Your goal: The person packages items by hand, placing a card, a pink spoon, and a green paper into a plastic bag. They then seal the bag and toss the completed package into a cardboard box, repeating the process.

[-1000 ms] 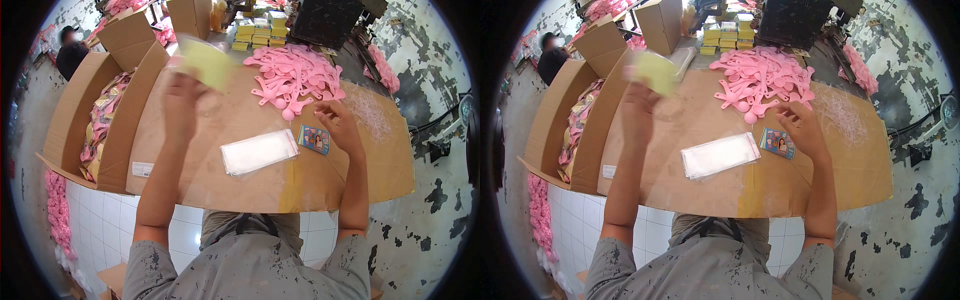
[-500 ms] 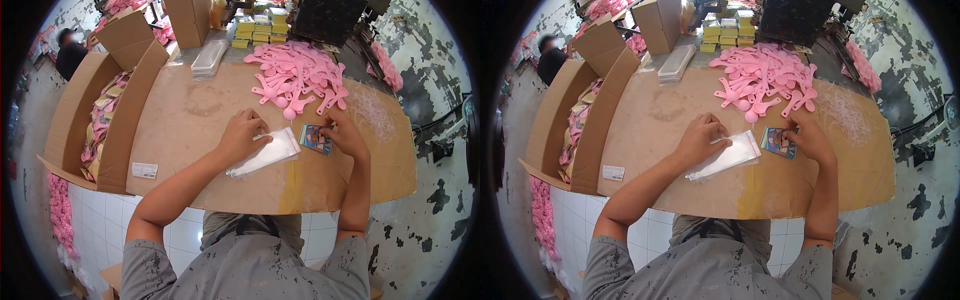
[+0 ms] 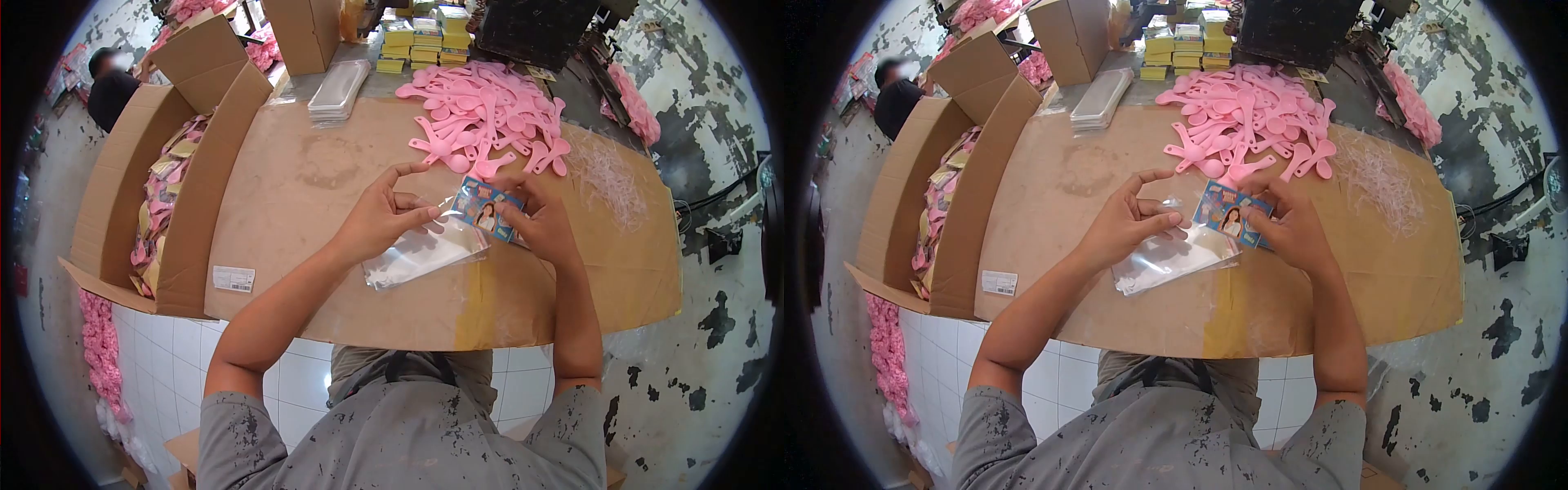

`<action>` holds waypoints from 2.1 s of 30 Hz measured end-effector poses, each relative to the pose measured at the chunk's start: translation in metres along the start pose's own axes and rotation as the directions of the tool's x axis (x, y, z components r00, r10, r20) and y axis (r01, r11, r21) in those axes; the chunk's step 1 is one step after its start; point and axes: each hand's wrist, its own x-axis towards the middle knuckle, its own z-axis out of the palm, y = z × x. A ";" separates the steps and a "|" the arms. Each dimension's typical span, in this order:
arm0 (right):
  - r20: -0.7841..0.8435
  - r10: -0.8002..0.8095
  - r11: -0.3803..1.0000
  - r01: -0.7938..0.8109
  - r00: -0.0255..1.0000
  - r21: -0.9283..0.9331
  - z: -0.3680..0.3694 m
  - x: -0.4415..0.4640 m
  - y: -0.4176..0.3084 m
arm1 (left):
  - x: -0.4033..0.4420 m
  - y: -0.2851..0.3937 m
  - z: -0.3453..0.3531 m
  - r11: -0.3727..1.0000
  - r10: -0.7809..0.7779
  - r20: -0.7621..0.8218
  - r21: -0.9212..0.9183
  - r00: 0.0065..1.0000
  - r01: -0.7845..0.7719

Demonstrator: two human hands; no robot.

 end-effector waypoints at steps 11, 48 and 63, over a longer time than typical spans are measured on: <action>0.091 -0.186 0.936 0.204 0.978 -0.286 0.003 0.002 0.004 | -0.004 -0.005 0.005 0.993 0.007 0.051 0.121 0.999 -0.013; -0.162 -0.079 0.618 -0.079 0.984 -0.782 -0.026 0.019 0.025 | -0.009 -0.001 0.008 0.975 0.019 0.060 0.220 0.998 -0.032; 0.069 -0.277 0.300 0.154 0.958 -0.941 -0.047 0.017 0.022 | -0.008 0.001 0.006 0.985 -0.016 0.071 0.173 0.997 0.004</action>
